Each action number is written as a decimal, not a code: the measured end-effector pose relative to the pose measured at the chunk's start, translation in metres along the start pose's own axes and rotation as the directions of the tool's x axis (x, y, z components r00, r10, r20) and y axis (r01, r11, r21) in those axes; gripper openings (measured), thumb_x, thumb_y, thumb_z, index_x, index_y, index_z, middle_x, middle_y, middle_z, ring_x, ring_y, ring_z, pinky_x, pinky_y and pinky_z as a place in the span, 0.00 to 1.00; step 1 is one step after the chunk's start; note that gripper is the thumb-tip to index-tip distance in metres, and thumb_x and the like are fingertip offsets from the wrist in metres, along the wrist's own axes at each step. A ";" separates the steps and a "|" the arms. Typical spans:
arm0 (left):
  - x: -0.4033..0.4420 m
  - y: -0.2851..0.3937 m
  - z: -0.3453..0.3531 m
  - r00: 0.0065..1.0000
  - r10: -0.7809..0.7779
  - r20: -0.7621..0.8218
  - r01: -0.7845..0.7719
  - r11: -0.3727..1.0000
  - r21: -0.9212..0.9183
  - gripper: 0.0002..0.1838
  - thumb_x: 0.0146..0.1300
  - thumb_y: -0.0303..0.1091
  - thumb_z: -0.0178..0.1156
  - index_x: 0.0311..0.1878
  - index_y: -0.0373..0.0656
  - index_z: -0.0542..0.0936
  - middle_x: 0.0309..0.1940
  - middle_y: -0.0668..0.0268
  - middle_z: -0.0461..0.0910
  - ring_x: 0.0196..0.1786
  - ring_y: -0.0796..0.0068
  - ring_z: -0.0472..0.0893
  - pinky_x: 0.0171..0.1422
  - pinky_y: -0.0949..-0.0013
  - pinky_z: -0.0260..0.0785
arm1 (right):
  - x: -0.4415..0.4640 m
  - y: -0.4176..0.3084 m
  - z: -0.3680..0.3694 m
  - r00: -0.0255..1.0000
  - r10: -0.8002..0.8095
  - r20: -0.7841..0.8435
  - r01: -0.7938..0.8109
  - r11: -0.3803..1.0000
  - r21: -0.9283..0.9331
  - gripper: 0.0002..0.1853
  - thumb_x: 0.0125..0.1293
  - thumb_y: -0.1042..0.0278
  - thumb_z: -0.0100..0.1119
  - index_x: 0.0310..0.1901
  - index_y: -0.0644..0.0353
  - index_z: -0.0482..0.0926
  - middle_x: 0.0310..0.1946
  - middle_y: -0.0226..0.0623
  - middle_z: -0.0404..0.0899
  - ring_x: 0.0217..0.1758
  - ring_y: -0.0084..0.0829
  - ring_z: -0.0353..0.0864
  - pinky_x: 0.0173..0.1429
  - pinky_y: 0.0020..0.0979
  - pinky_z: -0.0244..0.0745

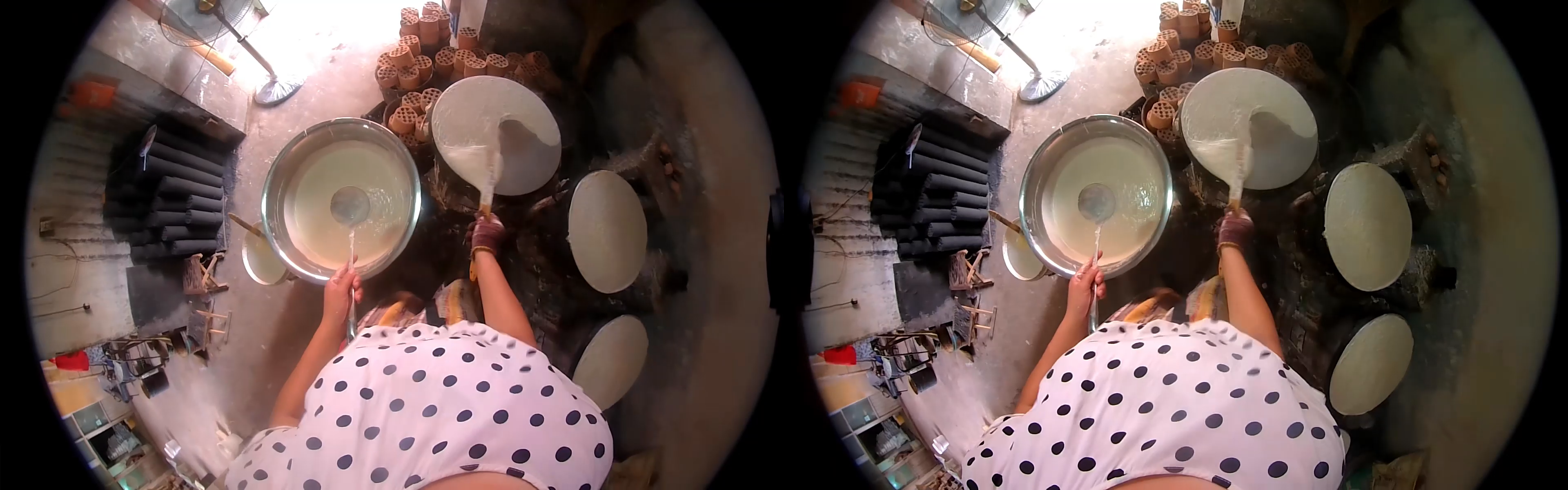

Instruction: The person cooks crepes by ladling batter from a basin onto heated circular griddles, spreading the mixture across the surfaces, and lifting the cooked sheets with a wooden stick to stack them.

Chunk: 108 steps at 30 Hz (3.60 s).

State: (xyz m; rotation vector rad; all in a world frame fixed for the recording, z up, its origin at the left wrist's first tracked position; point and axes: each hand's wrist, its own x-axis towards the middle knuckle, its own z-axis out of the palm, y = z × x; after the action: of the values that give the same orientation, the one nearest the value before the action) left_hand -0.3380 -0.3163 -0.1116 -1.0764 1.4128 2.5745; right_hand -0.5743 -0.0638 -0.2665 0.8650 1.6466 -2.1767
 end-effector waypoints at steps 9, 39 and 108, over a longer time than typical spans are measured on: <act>-0.010 0.005 -0.053 1.000 0.000 -0.006 0.000 0.996 0.087 0.23 0.71 0.34 0.47 0.68 0.42 0.63 0.22 0.74 0.67 0.17 0.85 0.67 0.20 0.80 0.60 | -0.005 0.040 0.069 0.997 0.012 0.071 0.001 0.983 -0.181 0.07 0.63 0.61 0.55 0.31 0.53 0.75 0.13 0.31 0.70 0.10 0.28 0.68 0.12 0.31 0.63; 0.037 0.015 0.076 0.990 -0.029 0.136 0.010 0.991 0.135 0.22 0.71 0.34 0.45 0.66 0.39 0.63 0.21 0.73 0.64 0.17 0.84 0.64 0.20 0.80 0.58 | 0.004 -0.091 -0.100 0.934 0.116 0.339 0.079 0.855 -0.512 0.12 0.64 0.56 0.55 0.33 0.56 0.79 0.21 0.32 0.78 0.14 0.27 0.73 0.16 0.30 0.65; 0.112 0.065 0.213 0.894 -0.038 0.446 0.055 0.998 -0.025 0.14 0.71 0.33 0.43 0.56 0.41 0.71 0.19 0.73 0.64 0.14 0.85 0.62 0.15 0.77 0.56 | 0.033 -0.068 -0.097 0.819 -0.524 0.234 0.572 0.715 -0.401 0.15 0.66 0.63 0.53 0.53 0.50 0.79 0.37 0.38 0.83 0.35 0.29 0.79 0.42 0.31 0.74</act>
State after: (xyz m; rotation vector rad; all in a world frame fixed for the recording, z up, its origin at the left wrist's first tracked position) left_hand -0.5641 -0.2287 -0.0524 -0.4593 1.2097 2.5890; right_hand -0.6097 0.0532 -0.2506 0.1150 2.4558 -1.9412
